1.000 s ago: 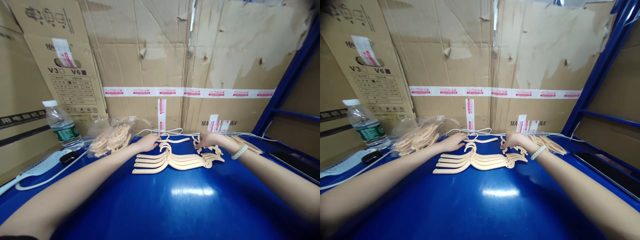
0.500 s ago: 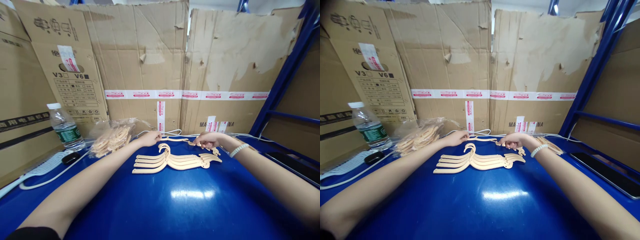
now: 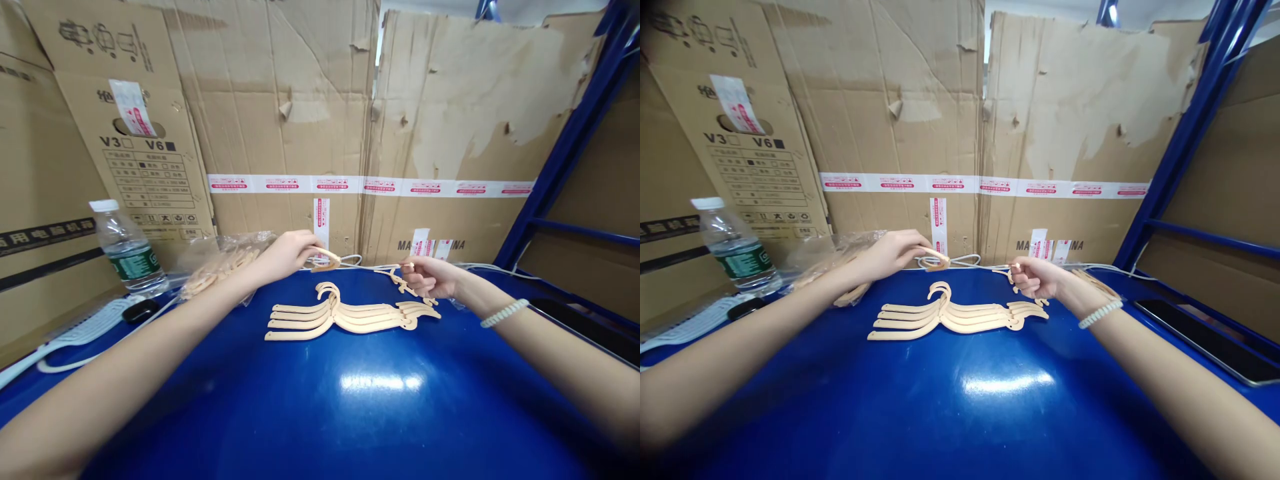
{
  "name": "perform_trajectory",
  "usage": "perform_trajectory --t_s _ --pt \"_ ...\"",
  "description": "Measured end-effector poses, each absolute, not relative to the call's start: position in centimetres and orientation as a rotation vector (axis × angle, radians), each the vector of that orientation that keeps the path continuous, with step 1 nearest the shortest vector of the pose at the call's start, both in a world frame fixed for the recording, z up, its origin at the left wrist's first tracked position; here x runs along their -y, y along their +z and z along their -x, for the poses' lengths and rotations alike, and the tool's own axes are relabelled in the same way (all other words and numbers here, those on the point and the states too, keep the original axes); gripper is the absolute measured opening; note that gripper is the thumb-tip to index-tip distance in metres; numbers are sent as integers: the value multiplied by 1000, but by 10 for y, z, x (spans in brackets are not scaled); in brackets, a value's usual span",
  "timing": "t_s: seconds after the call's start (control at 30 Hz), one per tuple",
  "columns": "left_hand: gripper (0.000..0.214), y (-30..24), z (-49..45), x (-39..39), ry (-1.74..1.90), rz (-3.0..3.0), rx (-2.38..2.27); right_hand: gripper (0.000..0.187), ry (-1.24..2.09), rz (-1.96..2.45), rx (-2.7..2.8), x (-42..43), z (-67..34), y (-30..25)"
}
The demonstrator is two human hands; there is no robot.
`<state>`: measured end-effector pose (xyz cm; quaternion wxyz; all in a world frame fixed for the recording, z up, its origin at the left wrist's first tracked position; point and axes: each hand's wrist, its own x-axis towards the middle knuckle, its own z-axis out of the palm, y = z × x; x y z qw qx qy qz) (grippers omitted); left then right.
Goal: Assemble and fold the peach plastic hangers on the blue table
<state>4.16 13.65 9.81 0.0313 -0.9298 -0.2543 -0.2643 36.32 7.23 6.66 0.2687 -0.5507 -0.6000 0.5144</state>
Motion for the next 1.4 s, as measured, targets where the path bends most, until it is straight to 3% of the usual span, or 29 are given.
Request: perform_trajectory --t_s 0.3,0.5,0.7,1.0,1.4 --pt "24 88 -15 -66 -876 2586 361 42 1383 1188 1217 -17 -328 41" --pt "12 45 -16 -44 -1058 2523 537 37 1340 1078 1157 -8 -325 27" --pt "18 9 -13 -41 -978 2438 480 36 1302 1133 1206 -6 -330 23" --pt "26 -7 -7 -51 -1159 2578 641 29 1283 1161 1199 -2 -336 23" --pt "22 -10 -9 -50 -1334 2658 672 32 1537 1153 1181 -5 -337 16"
